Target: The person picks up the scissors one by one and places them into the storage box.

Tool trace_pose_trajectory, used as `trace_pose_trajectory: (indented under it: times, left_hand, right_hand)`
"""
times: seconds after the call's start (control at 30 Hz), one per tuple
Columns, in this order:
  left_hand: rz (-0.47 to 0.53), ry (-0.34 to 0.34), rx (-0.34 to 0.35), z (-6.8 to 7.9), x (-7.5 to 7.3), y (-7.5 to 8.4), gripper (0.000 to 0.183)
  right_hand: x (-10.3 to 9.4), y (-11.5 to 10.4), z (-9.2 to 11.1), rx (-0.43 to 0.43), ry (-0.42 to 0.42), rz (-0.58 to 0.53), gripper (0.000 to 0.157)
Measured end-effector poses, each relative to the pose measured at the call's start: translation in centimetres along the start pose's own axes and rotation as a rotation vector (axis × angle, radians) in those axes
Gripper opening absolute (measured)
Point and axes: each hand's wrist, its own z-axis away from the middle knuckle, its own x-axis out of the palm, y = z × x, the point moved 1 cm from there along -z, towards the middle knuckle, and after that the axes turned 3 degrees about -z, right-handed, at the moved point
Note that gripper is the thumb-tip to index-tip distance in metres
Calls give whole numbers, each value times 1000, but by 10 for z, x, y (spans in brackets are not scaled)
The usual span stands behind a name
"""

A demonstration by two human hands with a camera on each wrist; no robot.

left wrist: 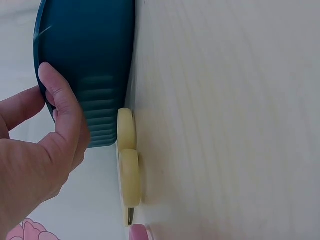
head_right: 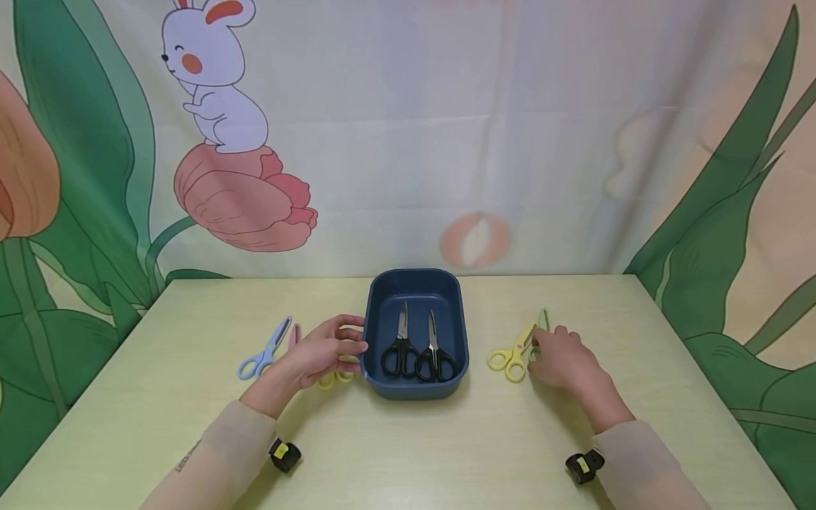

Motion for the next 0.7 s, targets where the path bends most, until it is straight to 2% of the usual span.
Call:
trace_pose_trajectory:
  times: [0.4,0.7]
  left_hand:
    - [1,-3,4,0,0,-2,52]
    - [6,2,2,-1,0,-1,51]
  right_hand:
    - [5,4,-2,69,3,-35,31]
    - [4,7,-4,82,14,-58,32]
